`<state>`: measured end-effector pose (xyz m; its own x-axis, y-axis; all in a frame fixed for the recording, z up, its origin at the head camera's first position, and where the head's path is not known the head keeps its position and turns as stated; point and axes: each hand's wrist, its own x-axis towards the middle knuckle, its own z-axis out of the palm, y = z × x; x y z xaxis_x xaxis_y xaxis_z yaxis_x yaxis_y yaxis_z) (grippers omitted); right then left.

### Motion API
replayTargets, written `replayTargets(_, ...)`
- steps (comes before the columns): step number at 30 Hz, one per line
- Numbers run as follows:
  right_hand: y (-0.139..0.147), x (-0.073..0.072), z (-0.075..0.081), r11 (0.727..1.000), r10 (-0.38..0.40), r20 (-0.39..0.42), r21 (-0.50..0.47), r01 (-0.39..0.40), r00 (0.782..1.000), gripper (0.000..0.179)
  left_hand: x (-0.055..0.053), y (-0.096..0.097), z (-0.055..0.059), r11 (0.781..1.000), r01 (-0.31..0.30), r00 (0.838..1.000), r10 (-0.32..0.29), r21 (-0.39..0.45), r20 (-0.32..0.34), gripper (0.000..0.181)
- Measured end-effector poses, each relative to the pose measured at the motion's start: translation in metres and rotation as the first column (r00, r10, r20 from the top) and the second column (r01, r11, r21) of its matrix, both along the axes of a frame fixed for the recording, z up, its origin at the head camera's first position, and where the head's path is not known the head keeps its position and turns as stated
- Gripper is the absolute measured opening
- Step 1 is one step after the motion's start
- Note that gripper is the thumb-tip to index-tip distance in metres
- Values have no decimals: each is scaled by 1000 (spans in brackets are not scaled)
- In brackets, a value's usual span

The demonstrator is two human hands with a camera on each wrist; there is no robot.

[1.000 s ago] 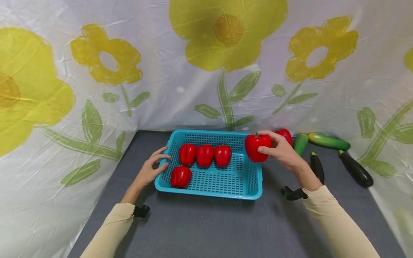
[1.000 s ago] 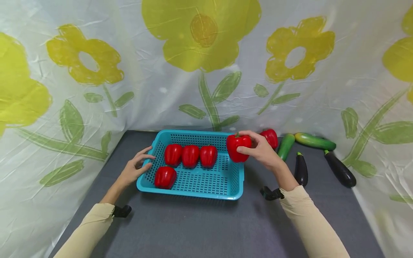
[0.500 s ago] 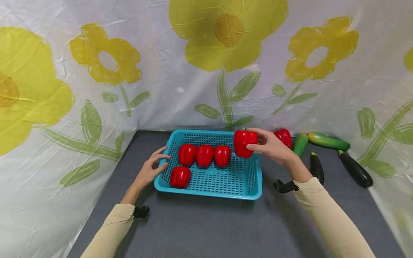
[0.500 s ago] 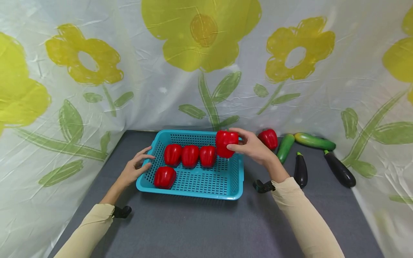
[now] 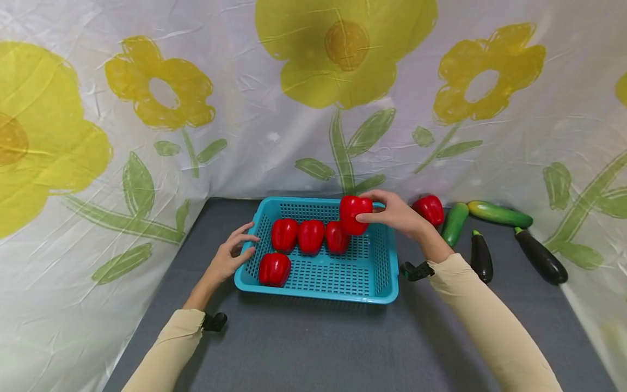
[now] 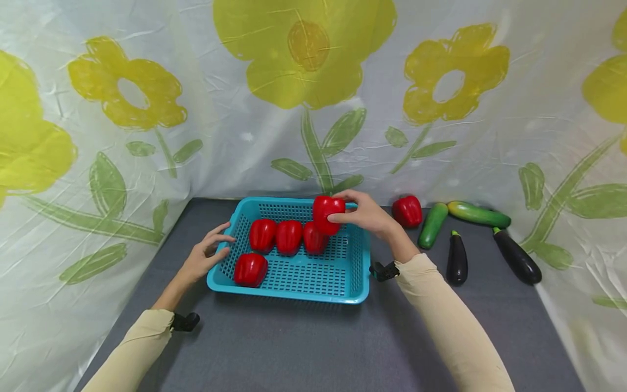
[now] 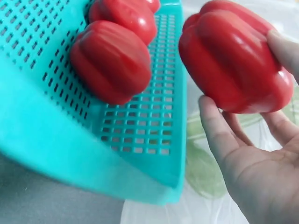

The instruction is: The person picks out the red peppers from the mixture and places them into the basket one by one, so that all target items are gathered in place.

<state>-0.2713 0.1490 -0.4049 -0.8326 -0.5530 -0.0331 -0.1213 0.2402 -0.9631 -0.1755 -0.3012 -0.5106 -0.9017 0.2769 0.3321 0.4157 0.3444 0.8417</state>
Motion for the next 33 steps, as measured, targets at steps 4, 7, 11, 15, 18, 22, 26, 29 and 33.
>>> replayTargets(4, -10, -3, 1, 998, 32, -22, 50, -31, 999, 54, 0, 0, 0, 1000, -4, 1000, 4, -1, -1, 27)
replayTargets(7, -17, -5, 1, 996, 61, -36, 64, -58, 998, 51, 1, 1, 0, 1000, -5, 1000, 5, -3, -2, 27)
replayTargets(11, -26, -7, -1, 995, 94, -43, 42, -92, 995, 45, 1, 2, 1, 1000, -13, 1000, 14, -8, 4, 27)
replayTargets(15, -36, -8, -3, 993, 118, -24, 2, -118, 993, 42, 1, 2, 1, 1000, -17, 1000, 17, -5, 9, 26)
replayTargets(18, -44, -9, -5, 990, 138, -15, -18, -138, 990, 40, 1, 1, 1, 1000, -12, 1000, 12, 6, 5, 26)
replayTargets(22, -56, -10, -10, 979, 198, 14, -50, -197, 980, 39, 0, 0, 0, 1000, -4, 1000, 4, 13, 0, 26)
replayTargets(26, -66, -7, -14, 966, 259, 33, -35, -258, 965, 40, 0, 0, 0, 1000, -4, 1000, 4, 8, 7, 26)
replayTargets(29, -73, -6, -17, 960, 281, 51, -24, -280, 958, 40, 0, 0, 0, 1000, -6, 1000, 6, 5, 19, 26)
replayTargets(33, -81, -5, -25, 956, 292, 92, -57, -287, 952, 40, 1, 0, -2, 1000, -2, 1000, 2, 13, 22, 26)
